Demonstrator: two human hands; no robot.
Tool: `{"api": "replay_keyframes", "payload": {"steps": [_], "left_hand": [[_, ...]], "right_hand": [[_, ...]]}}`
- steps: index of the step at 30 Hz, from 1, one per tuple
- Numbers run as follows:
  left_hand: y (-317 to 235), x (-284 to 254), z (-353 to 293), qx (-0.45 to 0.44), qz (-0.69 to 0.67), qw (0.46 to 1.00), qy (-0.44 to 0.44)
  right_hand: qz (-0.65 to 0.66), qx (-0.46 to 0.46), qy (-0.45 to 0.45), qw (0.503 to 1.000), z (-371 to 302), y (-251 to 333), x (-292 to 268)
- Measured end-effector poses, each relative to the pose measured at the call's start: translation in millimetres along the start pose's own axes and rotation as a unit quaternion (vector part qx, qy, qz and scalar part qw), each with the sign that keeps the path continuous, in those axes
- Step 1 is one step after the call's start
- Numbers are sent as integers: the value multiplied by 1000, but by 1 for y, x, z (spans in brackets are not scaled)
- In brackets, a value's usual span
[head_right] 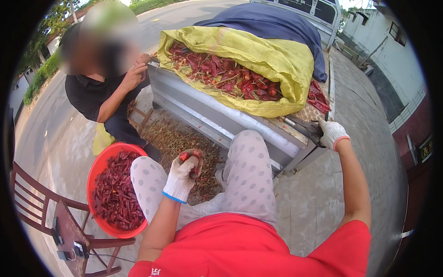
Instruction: The person sits on the ground and removes stems from dried red chilies using scissors. They pick chilies from a large sack on a truck bed, cut the stems, and place the trimmed chilies into a red basin.
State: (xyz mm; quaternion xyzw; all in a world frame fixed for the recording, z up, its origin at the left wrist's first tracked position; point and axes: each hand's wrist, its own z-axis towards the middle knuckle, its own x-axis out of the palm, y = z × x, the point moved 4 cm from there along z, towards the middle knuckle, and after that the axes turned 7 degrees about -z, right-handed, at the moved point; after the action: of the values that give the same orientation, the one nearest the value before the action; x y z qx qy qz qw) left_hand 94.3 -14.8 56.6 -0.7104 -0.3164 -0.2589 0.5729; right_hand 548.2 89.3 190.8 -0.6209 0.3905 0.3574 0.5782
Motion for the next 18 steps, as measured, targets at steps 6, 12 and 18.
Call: {"api": "replay_keyframes", "payload": {"steps": [6, 12, 18], "left_hand": [[-9, -5, 6, 55, 49, 997, 23], [-2, 1, 6, 62, 134, 987, 65], [-20, -4, -2, 80, 229, 965, 99]], "right_hand": [[111, -8, 46, 993, -80, 1, 15], [438, -108, 170, 876, -138, 130, -15], [582, -354, 376, 628, -139, 216, -30]]}}
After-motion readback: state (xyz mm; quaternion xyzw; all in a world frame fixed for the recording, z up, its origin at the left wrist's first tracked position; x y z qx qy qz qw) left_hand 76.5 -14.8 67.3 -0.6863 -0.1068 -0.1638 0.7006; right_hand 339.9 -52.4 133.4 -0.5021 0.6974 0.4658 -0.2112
